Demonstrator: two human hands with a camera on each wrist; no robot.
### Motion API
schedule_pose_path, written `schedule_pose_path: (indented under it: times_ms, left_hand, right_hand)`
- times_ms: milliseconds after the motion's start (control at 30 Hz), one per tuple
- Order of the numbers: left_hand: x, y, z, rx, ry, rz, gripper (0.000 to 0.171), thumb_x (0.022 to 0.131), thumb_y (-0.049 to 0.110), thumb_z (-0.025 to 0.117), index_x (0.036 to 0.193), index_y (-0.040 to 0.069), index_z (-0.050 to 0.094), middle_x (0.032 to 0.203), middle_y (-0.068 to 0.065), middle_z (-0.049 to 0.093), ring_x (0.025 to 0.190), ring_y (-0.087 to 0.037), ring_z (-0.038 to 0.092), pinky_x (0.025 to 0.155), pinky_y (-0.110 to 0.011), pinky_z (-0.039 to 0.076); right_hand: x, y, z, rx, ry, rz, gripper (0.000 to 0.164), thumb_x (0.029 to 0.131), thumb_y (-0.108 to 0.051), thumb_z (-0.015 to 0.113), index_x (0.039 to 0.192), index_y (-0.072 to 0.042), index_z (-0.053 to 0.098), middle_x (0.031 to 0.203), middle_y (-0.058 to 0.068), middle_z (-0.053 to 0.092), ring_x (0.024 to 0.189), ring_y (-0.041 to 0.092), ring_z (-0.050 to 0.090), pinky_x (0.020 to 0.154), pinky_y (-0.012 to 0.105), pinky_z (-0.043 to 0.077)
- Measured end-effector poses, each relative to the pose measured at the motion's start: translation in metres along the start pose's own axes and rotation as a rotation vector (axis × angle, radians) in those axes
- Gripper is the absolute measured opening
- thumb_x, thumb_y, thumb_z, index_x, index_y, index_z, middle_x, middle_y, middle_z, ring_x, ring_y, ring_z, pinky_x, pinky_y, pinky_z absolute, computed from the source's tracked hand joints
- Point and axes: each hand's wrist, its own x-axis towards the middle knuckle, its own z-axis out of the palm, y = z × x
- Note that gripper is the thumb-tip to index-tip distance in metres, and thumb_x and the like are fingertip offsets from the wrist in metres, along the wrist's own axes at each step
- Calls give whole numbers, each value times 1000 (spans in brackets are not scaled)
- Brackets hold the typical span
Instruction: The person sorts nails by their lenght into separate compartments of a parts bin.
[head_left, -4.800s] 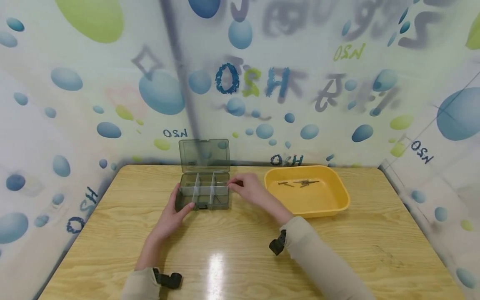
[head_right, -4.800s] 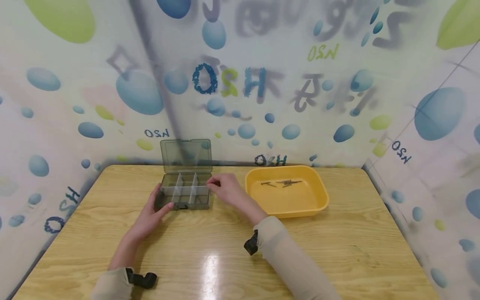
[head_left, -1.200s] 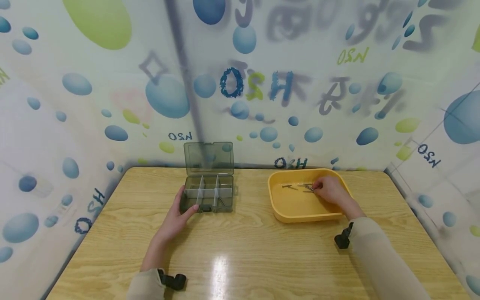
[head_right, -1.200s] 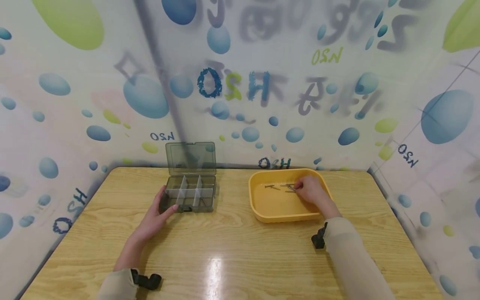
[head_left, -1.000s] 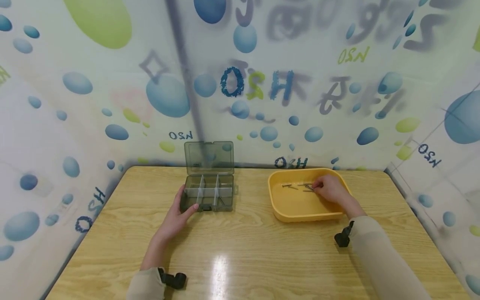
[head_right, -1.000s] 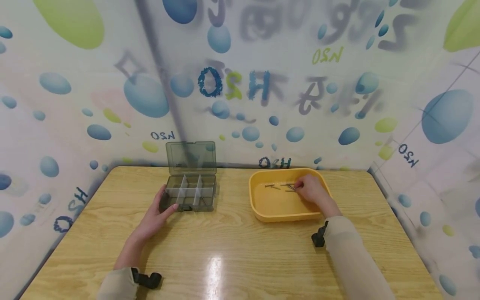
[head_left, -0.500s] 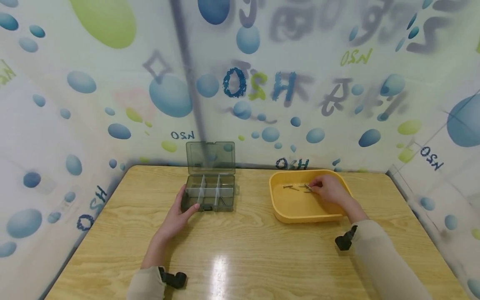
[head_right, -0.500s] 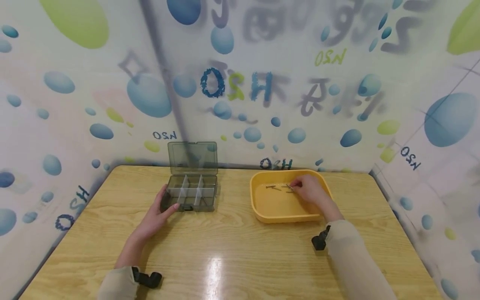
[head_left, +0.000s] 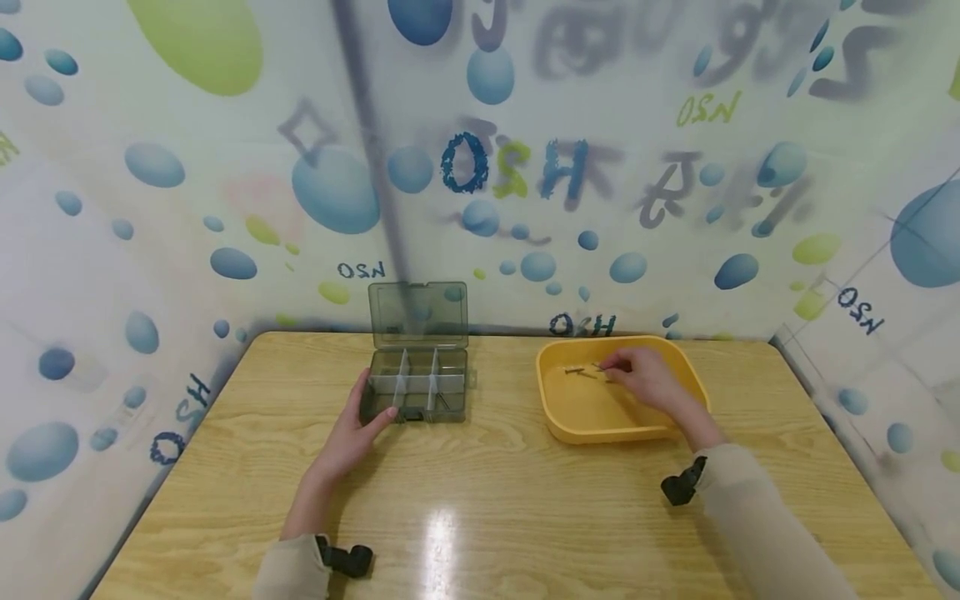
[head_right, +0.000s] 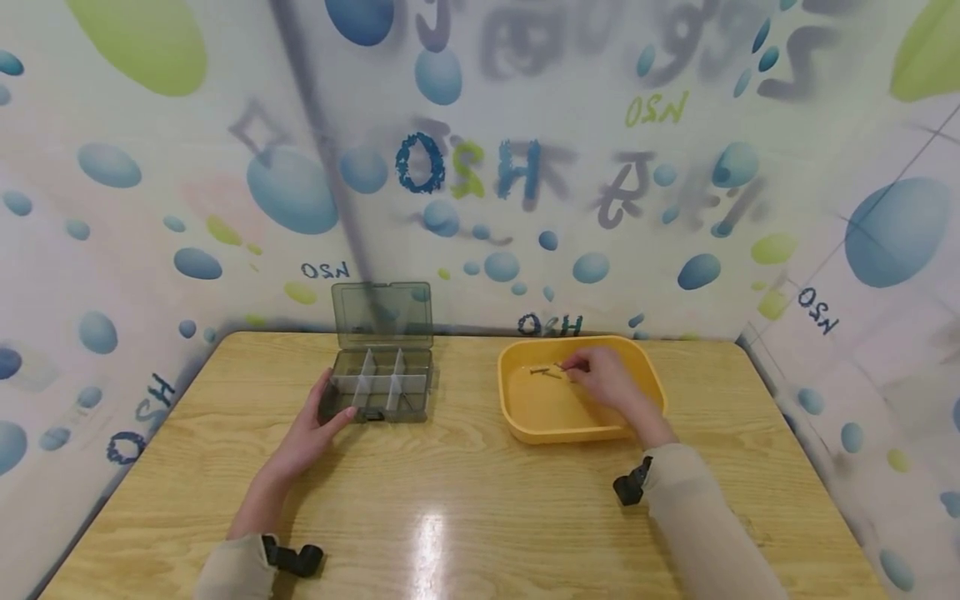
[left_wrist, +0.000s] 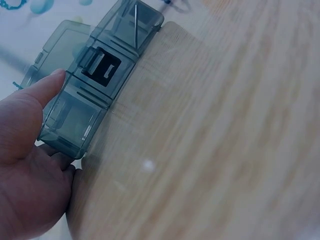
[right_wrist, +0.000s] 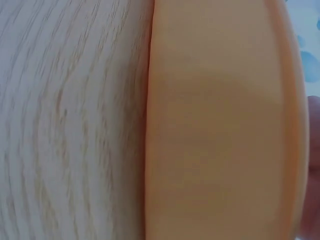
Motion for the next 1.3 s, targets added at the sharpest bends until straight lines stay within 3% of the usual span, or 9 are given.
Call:
schedule_pose_path:
  times_ms: [400, 633, 1300]
  left_hand:
    - [-1, 1, 0, -21, -3, -3, 88, 105, 32, 62, 166, 13, 2, 169, -25, 4, 154, -45, 4, 120, -62, 8]
    - [-1, 0, 0, -18, -2, -10, 89, 105, 32, 63, 166, 14, 1, 169, -25, 3, 153, -46, 3, 120, -64, 8]
    - [-1, 1, 0, -7, -10, 8, 90, 105, 32, 62, 166, 13, 0, 169, -24, 2, 153, -46, 3, 119, -66, 10]
  right_hand:
    - [1, -28, 5, 8, -8, -8, 18, 101, -6, 65, 114, 0, 75, 108, 13, 72, 93, 26, 63, 85, 42, 57]
    - [3, -45, 6, 32, -9, -69, 17, 100, -6, 67, 113, 1, 76, 106, 12, 73, 91, 24, 64, 80, 40, 56]
    - [10, -68, 26, 121, -14, -106, 16, 99, -7, 69, 111, -2, 77, 107, 9, 75, 94, 23, 67, 85, 40, 57]
